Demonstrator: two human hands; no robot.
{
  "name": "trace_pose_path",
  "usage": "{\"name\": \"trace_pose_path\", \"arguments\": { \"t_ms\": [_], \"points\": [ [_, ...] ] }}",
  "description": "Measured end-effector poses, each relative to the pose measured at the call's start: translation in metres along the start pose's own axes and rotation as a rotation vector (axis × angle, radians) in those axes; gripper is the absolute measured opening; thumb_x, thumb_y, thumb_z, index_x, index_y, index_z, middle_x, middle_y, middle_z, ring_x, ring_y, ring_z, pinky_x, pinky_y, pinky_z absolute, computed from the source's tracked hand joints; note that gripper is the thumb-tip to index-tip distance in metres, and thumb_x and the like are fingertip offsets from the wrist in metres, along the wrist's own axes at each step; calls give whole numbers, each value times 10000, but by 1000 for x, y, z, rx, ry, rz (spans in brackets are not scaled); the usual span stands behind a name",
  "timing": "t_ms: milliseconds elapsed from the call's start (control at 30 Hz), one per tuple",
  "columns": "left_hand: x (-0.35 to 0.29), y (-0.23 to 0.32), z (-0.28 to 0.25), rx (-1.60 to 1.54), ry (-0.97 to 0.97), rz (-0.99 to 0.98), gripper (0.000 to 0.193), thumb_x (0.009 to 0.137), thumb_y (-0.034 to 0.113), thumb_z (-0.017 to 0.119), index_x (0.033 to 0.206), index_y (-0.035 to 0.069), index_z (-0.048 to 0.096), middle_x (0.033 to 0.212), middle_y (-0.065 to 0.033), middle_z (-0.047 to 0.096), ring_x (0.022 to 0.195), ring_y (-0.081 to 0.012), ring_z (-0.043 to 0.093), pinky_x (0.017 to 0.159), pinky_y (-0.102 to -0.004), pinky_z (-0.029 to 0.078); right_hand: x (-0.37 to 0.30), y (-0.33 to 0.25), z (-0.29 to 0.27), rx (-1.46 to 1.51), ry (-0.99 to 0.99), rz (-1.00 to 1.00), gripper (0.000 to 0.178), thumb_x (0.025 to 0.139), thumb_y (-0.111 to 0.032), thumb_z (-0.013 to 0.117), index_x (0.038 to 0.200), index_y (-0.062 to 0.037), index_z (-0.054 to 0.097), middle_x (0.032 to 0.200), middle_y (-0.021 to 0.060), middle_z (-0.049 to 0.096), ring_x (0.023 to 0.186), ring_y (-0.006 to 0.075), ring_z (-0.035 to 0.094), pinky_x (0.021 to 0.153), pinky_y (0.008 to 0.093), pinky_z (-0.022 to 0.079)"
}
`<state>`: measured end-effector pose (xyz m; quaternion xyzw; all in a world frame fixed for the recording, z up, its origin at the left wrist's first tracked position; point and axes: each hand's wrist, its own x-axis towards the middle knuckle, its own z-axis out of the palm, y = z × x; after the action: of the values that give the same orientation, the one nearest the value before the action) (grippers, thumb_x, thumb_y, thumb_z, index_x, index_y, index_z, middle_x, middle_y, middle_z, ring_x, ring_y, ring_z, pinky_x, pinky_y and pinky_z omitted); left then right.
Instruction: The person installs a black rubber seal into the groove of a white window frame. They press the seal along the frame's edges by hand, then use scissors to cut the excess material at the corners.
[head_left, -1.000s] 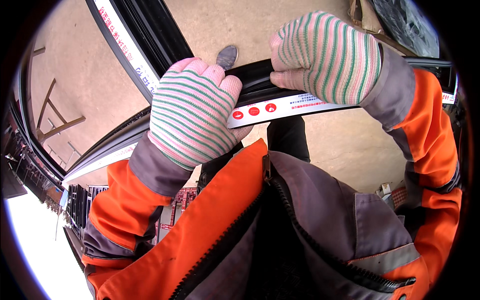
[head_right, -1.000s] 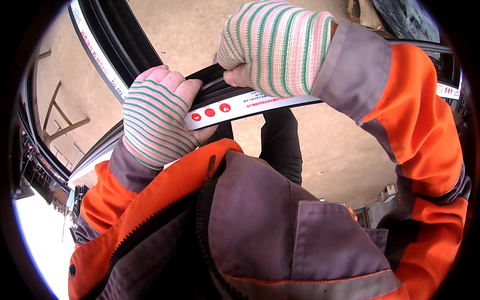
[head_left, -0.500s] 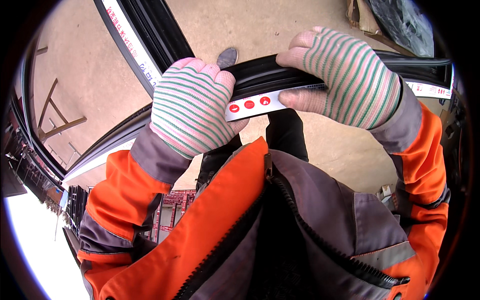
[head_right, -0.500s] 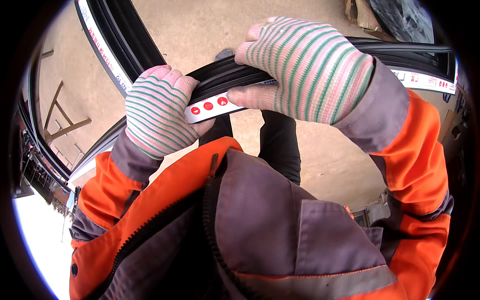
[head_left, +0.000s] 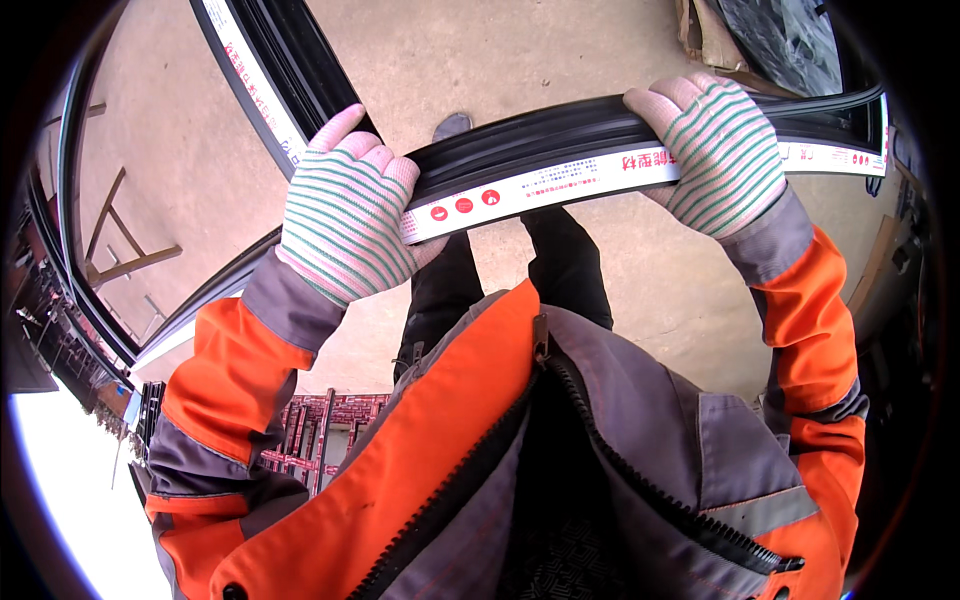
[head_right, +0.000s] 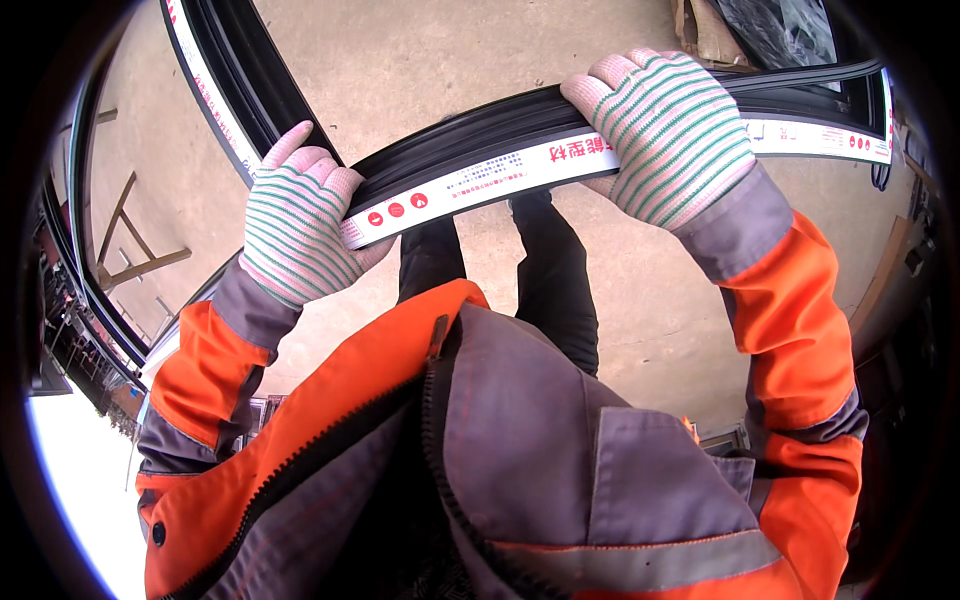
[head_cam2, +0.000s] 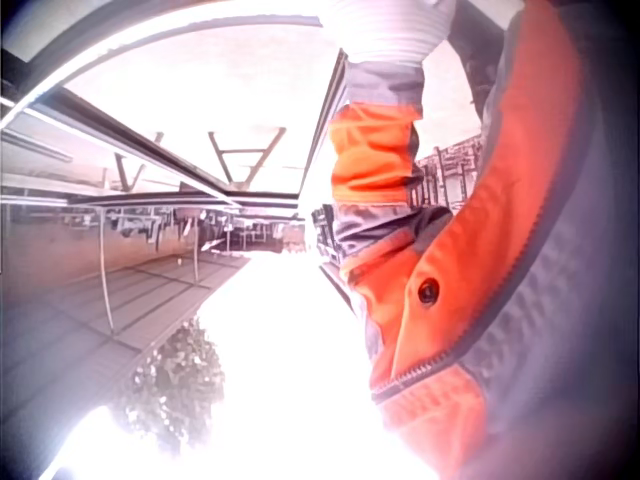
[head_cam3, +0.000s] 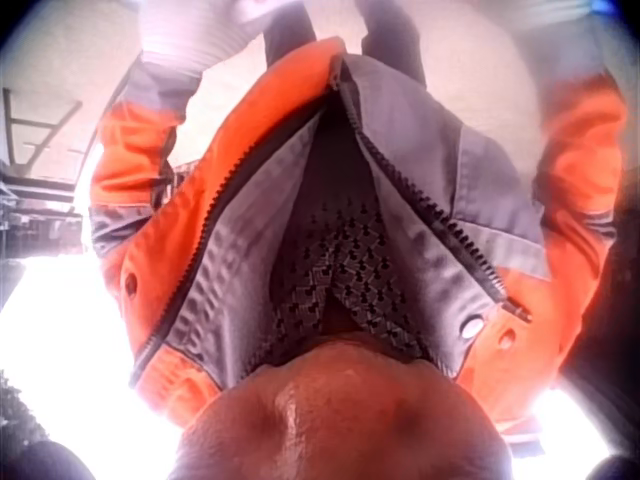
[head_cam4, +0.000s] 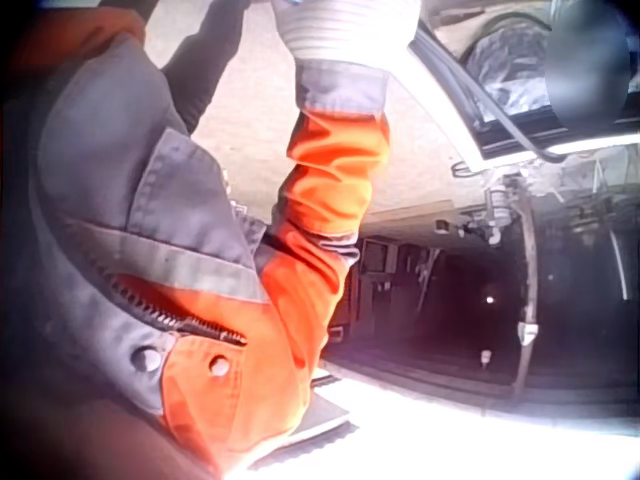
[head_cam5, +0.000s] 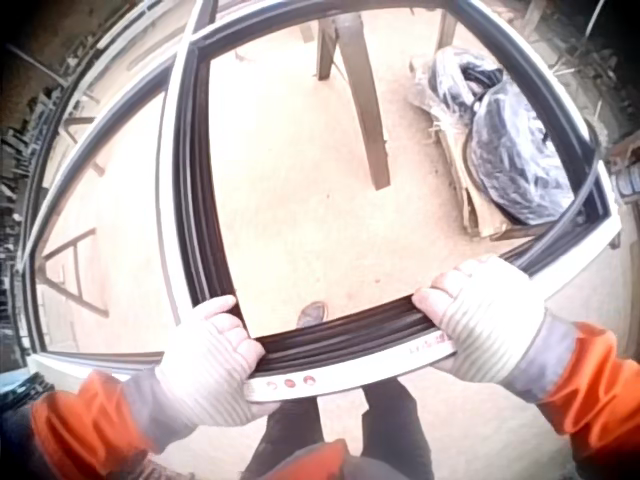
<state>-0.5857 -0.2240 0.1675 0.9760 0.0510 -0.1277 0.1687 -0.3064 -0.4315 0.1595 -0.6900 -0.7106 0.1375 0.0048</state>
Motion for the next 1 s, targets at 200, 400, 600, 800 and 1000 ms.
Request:
{"name": "trace_pose_path", "arguments": {
  "t_ms": [200, 400, 600, 800, 1000],
  "points": [
    [1, 3, -5, 36, -42, -29, 463, 677, 456, 865, 803, 27, 745, 711, -107, 639, 793, -294, 682, 1143, -511, 469, 4, -4, -5, 21, -60, 36, 634, 707, -368, 940, 1204, -67, 686, 984, 92, 688, 925, 288, 682, 862, 404, 539],
    [3, 19, 8, 10, 54, -129, 509, 707, 389, 883, 1020, 16, 738, 819, -118, 668, 836, -304, 682, 1167, -507, 445, 5, -2, -3, 93, -58, 54, 555, 728, -354, 919, 1146, -78, 682, 975, 104, 666, 959, 295, 675, 897, 421, 530],
    [29, 65, 15, -41, 108, -329, 536, 722, 371, 890, 1097, 34, 706, 951, -148, 674, 951, -332, 675, 906, -454, 534, 11, -3, 1, 109, -31, -21, 509, 737, -345, 898, 1111, -75, 683, 969, 100, 672, 968, 293, 680, 909, 421, 526],
    [41, 65, 24, -59, 161, -301, 514, 735, 391, 888, 1077, 54, 704, 966, -123, 687, 888, -333, 693, 805, -425, 566, 5, -2, -2, 85, -83, 0, 490, 736, -411, 892, 1056, -87, 709, 984, 100, 680, 1025, 286, 682, 948, 421, 528],
    [42, 65, 22, -70, 154, -332, 511, 729, 385, 888, 1070, 53, 703, 945, -130, 688, 888, -333, 698, 809, -425, 564, 8, -1, 0, 117, -87, 5, 455, 751, -318, 870, 1100, -80, 700, 996, 103, 685, 985, 300, 690, 924, 433, 538]
  ]
}}
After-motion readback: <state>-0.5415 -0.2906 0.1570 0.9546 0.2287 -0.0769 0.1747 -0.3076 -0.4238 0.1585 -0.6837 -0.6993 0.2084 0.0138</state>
